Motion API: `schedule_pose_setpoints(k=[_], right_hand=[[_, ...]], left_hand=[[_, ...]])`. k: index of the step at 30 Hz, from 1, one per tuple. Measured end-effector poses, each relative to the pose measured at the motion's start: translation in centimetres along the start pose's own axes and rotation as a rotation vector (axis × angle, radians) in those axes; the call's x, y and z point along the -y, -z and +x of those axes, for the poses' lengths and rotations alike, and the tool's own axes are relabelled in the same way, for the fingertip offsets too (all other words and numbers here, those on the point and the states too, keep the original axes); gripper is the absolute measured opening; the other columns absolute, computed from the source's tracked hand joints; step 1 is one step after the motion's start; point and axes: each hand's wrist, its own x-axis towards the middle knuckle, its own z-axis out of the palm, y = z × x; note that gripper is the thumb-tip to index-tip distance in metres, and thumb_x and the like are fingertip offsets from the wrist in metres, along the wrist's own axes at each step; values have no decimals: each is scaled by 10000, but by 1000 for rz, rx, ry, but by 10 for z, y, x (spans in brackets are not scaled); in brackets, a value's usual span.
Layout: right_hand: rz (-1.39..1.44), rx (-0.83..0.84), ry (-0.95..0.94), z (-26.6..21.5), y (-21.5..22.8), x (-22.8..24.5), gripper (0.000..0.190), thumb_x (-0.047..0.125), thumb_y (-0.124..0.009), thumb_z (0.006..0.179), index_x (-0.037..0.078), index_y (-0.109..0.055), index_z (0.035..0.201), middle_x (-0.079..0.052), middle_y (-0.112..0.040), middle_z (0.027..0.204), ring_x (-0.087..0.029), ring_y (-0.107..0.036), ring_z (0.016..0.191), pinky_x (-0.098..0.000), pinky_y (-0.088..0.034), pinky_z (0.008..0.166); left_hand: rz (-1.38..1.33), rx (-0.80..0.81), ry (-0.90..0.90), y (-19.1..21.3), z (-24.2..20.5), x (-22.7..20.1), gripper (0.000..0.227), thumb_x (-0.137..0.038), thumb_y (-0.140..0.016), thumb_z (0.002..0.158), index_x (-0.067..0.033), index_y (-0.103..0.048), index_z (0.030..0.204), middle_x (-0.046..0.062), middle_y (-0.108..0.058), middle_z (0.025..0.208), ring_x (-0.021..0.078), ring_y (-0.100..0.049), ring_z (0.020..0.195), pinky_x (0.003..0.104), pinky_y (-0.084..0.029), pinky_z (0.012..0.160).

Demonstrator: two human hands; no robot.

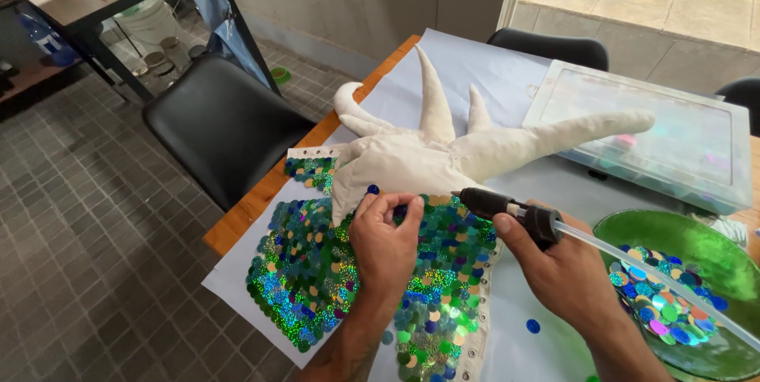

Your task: Decorating a white fabric-covered costume piece by gluing green and blue sequins using a hot glue gun

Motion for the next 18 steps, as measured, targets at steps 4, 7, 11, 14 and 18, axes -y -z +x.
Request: schedule_pose_setpoints(k=[4,7,11,14,18], right_hand=[[15,2,-55,-5,5,5,428,447,-616,963,72,-667,763,-74,-545,595,-206,-471,555,-369,-346,541],[97,-22,-220,-12,15,12,340,379,-637,958,67,-764,907,-113,-563,582,-224,-477,526,-368,-356,510],[344,-187,-356,-23,29,-17,421,341,-596,1059,-12,-825,1044,-128,-531,587,-214,-436,545,-337,-356,553],[653,-326,-374,-27,38,-22,338,234,-557,1082,-25,-658,1275,-196,-717,1065,-237,-621,839,-355,-495,674],[658,-423,-212,-45,47,-4,394,161,-564,1049,18,-510,1412,-179,-640,1135,-252,-647,1012,-386,-580,832]], left_hand=[[-12,-67,-91,-2,1,7,158,-222,-821,835,-118,-716,891,-2,-669,861,81,-494,625,245,-462,508],[-1,-43,-134,6,4,13,240,-276,-810,840,-131,-663,962,-5,-628,879,77,-468,649,230,-448,510],[41,-11,-381,39,27,3,298,-306,-723,913,-96,-625,1101,26,-461,936,142,-435,786,285,-488,699],[224,170,-768,56,59,-8,635,-543,-700,863,-147,-573,1343,73,-580,1377,279,-529,1307,540,-338,1086],[347,424,-868,51,86,-16,816,-376,-853,749,-125,-488,1434,77,-543,1477,271,-425,1459,637,-80,1226]])
